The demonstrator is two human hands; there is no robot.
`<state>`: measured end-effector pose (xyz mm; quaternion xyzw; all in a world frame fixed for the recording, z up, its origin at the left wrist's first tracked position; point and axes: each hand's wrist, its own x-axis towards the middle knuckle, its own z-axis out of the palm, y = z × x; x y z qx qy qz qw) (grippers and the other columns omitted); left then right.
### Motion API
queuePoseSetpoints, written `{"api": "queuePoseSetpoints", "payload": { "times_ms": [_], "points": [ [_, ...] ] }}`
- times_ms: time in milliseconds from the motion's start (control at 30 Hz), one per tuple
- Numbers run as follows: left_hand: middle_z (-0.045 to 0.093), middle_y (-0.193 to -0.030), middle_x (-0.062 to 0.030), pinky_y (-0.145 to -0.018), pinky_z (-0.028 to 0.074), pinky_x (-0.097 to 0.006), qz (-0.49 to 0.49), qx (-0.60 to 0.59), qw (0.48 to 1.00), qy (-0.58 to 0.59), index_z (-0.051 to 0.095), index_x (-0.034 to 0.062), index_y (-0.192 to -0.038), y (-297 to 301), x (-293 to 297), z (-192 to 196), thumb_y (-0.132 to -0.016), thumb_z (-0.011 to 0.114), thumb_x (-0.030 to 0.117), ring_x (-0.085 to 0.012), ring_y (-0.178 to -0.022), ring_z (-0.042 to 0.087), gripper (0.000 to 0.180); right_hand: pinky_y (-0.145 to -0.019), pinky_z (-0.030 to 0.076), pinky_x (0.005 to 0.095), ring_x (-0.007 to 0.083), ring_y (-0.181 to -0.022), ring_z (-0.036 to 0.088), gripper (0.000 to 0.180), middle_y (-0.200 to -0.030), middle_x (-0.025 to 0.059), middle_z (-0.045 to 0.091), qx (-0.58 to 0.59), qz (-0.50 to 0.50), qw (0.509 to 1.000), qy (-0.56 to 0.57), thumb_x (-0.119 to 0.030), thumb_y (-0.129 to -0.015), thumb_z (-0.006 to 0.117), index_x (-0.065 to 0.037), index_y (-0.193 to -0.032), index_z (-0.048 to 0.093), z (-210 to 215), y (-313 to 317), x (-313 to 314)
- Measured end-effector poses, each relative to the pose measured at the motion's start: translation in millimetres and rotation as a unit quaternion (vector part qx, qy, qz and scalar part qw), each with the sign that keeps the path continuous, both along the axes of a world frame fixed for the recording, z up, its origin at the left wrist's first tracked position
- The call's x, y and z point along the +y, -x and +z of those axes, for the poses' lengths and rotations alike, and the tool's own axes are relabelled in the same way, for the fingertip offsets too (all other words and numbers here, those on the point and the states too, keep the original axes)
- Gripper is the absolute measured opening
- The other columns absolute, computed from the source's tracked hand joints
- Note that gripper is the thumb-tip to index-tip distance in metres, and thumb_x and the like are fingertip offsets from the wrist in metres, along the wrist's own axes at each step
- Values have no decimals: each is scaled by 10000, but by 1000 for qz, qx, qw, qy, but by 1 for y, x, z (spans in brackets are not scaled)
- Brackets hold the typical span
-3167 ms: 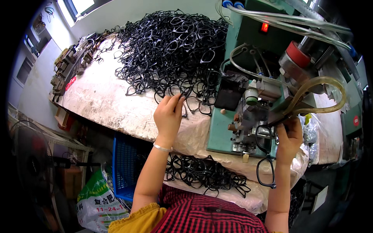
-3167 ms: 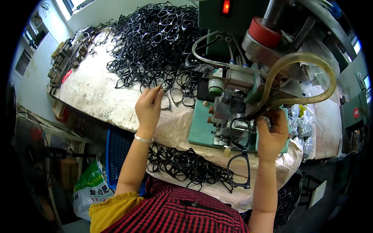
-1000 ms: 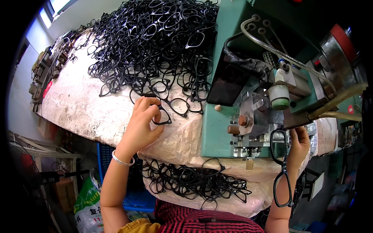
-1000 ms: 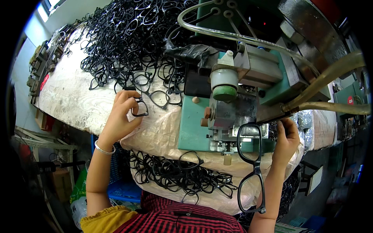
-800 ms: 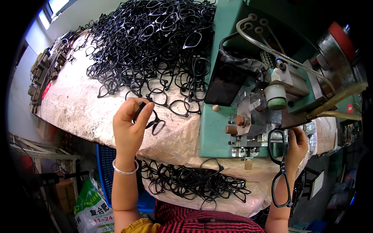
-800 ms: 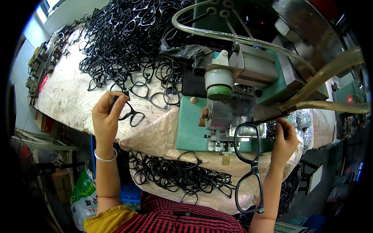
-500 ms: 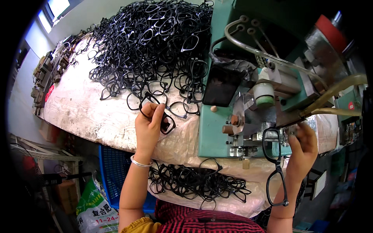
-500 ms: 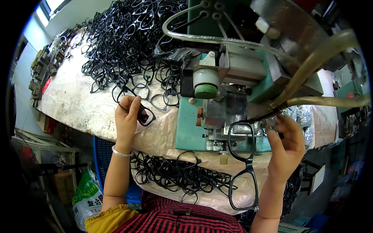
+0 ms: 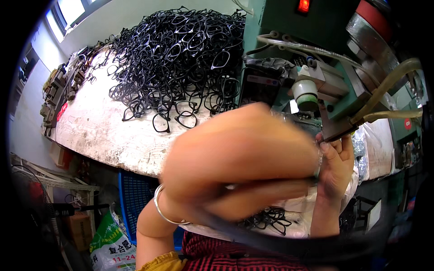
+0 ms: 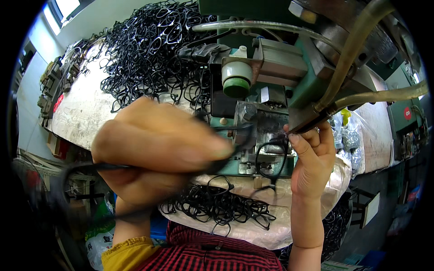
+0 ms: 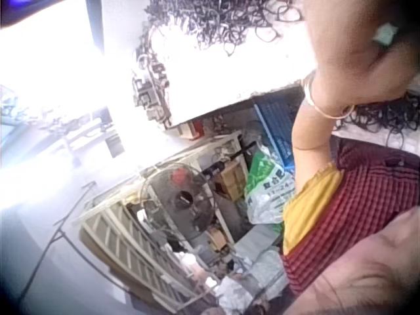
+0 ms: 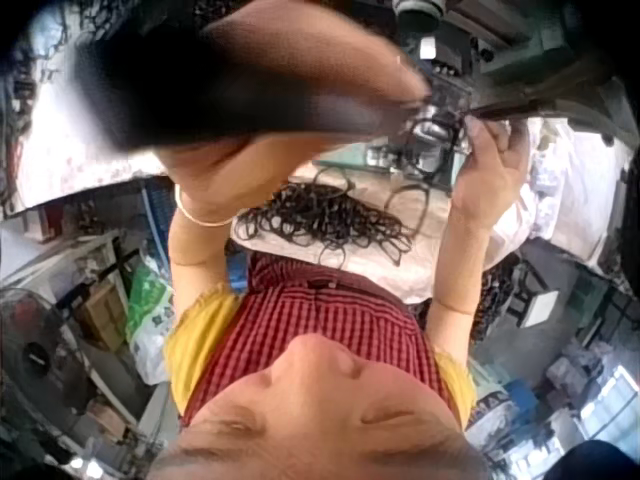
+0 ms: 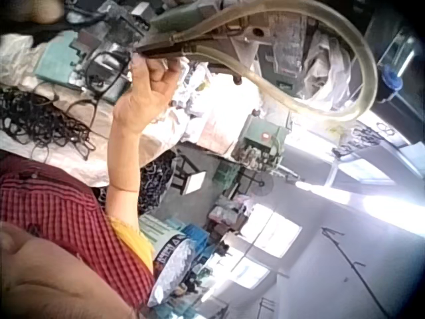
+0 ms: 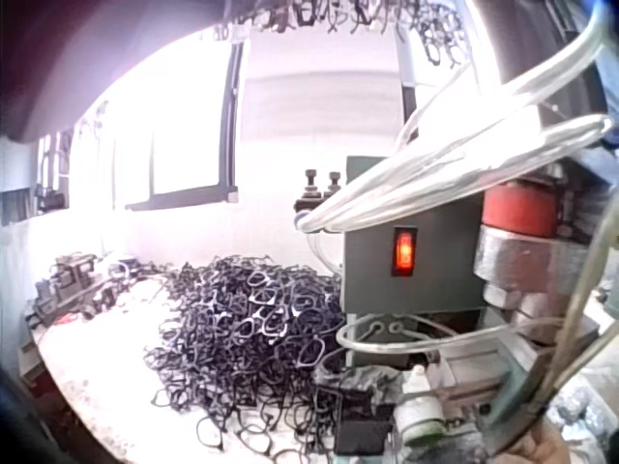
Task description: The person assembles eyeglasses by inserting small metal components into the frames using a specialized machine. They repeatedly pick frames from a pile, place them in the machine, operate the mechanism, and set the finished frames aside.
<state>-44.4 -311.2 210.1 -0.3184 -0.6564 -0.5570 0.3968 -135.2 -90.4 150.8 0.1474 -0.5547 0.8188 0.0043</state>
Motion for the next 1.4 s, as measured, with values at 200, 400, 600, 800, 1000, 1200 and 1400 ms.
{"api": "queuePoseSetpoints", "payload": {
  "times_ms": [200, 400, 600, 800, 1000, 1200, 1400],
  "points": [
    [711, -906, -169, -691, 542, -329, 106, 22, 988, 114, 673, -31, -932, 30, 16, 16, -744, 763, -18, -271, -806, 687, 210, -1055, 424, 372, 222, -1095, 610, 553, -1137, 153, 651, -43, 3, 998, 42, 71, -792, 613, 66, -1316, 437, 20, -17, -3],
    [730, -995, -23, -730, 512, -365, 97, 31, 968, 228, 721, 128, -954, 11, 45, -41, -751, 770, 168, -186, -753, 584, 213, -1052, 394, 383, 291, -1237, 530, 458, -1295, 177, 577, 135, -56, 939, -312, -30, -781, 675, -13, -1231, 594, -5, -4, 39],
    [697, -1044, -21, -844, 513, -420, 119, 13, 965, 235, 694, 113, -945, 17, 75, -64, -741, 740, 167, -212, -794, 576, 216, -1067, 355, 468, 408, -1269, 469, 160, -1221, 212, 601, 236, -270, 700, -617, -94, -779, 714, -68, -937, 708, -84, 50, 95],
    [672, -1036, -21, -886, 487, -437, 114, 1, 970, 213, 684, 105, -926, 12, 73, -65, -728, 691, 167, -209, -819, 585, 207, -974, 404, 336, 265, -1097, 564, 88, -1054, 127, 621, 165, -272, 824, -469, -67, -845, 675, -17, -914, 655, -75, 63, 98],
    [664, -1022, -16, -869, 499, -423, 119, 6, 974, 193, 685, 101, -922, 14, 78, -70, -730, 665, 175, -188, -794, 568, 206, -824, 447, 265, 138, -885, 572, 79, -944, 50, 632, 141, -235, 871, -408, -47, -893, 604, 5, -947, 628, -90, 68, 122],
    [675, -1086, -22, -933, 498, -407, 175, -7, 958, 227, 709, 127, -964, 0, 80, -72, -776, 666, 169, -177, -823, 580, 198, -787, 451, 232, 89, -830, 570, 79, -885, 13, 635, 132, -233, 897, -352, -40, -910, 608, -3, -971, 643, -79, 59, 99],
    [669, -1133, -132, -855, 462, -407, 473, -152, 859, 122, 687, 55, -1071, -58, 8, -92, -788, 684, 16, -311, -998, 599, 285, -788, 449, 214, 74, -845, 570, 131, -921, 2, 649, 97, -234, 914, -318, -28, -914, 628, -6, -1033, 676, -93, 39, 108]
  ]
}}
